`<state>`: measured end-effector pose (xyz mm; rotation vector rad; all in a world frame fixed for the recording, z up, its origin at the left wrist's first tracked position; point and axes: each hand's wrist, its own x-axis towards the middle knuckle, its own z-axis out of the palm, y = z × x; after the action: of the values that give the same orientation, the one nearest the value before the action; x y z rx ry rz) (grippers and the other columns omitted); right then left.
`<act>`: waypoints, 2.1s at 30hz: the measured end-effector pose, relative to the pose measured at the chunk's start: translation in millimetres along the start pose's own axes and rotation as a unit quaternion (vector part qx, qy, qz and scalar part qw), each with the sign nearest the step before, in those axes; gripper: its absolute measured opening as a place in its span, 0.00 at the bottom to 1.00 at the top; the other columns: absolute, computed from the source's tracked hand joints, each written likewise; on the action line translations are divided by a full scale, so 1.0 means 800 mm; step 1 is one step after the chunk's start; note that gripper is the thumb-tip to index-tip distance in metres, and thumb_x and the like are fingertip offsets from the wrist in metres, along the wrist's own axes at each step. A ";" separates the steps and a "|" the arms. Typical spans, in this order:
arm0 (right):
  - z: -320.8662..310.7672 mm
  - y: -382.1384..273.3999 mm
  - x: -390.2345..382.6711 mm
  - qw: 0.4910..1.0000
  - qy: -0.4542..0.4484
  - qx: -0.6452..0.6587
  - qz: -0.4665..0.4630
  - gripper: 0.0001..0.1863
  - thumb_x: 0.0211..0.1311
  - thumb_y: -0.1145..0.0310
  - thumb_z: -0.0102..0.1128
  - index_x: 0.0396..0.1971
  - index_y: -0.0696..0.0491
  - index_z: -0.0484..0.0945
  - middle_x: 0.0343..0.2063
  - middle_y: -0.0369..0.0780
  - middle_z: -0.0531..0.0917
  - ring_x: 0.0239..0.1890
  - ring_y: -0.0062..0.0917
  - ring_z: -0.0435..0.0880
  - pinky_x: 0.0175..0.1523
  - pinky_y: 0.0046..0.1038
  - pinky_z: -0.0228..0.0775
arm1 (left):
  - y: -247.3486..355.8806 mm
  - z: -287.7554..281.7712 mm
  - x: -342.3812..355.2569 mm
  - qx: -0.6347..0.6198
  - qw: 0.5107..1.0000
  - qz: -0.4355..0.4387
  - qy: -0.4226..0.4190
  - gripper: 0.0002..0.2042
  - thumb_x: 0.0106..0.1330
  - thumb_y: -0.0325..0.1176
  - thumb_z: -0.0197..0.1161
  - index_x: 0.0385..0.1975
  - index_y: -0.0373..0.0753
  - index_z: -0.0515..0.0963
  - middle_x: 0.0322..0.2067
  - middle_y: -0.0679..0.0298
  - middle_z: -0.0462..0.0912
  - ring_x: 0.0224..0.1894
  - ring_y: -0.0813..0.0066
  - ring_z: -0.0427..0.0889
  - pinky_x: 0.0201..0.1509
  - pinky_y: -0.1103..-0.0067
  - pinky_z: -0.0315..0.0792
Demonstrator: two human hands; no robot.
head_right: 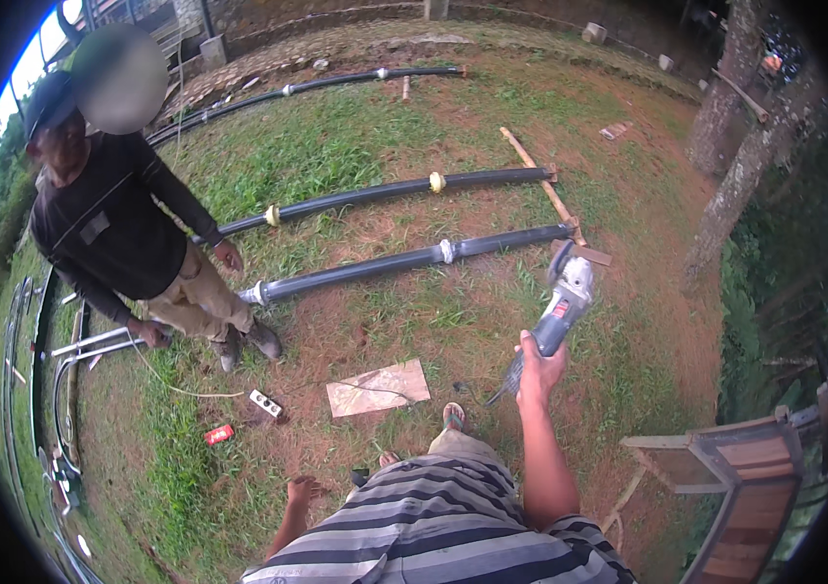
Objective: The person uses an angle grinder to smooth or cut a section of black plastic pipe that is laid out on the grass, holding the grinder with both hands and moving it across the pipe surface.
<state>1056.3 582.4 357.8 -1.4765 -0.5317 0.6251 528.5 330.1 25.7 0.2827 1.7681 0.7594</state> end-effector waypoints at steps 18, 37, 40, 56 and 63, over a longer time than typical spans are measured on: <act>-0.057 -0.008 0.287 0.993 -0.033 0.112 0.031 0.26 0.60 0.72 0.72 0.58 0.55 0.74 0.37 0.42 0.84 0.35 0.31 0.87 0.39 0.38 0.82 | 0.296 0.458 -0.005 0.202 0.955 0.145 -0.160 0.09 0.76 0.26 0.55 0.48 0.36 0.82 0.37 0.59 0.90 0.35 0.72 0.89 0.38 0.75 0.81; -0.075 -0.026 0.711 0.695 -0.373 0.582 0.196 0.29 0.66 0.55 0.65 0.60 0.54 0.67 0.36 0.40 0.76 0.33 0.28 0.81 0.41 0.40 0.79 | 0.556 0.928 0.009 0.122 0.940 0.287 -0.141 0.08 0.79 0.32 0.58 0.44 0.36 0.81 0.37 0.64 0.88 0.36 0.78 0.85 0.40 0.79 0.77; -0.029 -0.037 0.776 0.723 -0.329 0.567 0.217 0.27 0.68 0.56 0.64 0.60 0.53 0.67 0.37 0.40 0.76 0.33 0.28 0.81 0.41 0.40 0.79 | 0.578 0.973 0.046 0.095 0.945 0.289 -0.117 0.06 0.79 0.31 0.58 0.44 0.36 0.81 0.36 0.65 0.87 0.36 0.80 0.83 0.40 0.81 0.76; 0.272 0.003 1.073 0.942 -0.174 0.064 0.279 0.15 0.66 0.66 0.70 0.46 0.54 0.74 0.29 0.39 0.82 0.24 0.28 0.85 0.28 0.33 0.82 | 0.916 1.189 0.141 0.047 0.956 0.290 -0.002 0.08 0.76 0.28 0.59 0.47 0.33 0.83 0.33 0.61 0.89 0.35 0.77 0.87 0.43 0.76 0.80; 0.328 0.026 1.115 0.901 -0.337 -0.081 0.262 0.16 0.64 0.67 0.72 0.43 0.58 0.76 0.28 0.41 0.85 0.24 0.28 0.87 0.29 0.31 0.81 | 1.051 1.265 0.079 0.039 0.916 0.397 0.051 0.10 0.75 0.28 0.62 0.52 0.34 0.81 0.33 0.58 0.88 0.34 0.70 0.87 0.41 0.72 0.80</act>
<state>1534.6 1378.0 302.2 -1.5492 -0.7290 1.5845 1288.4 1359.7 338.8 1.0745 1.7696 1.2863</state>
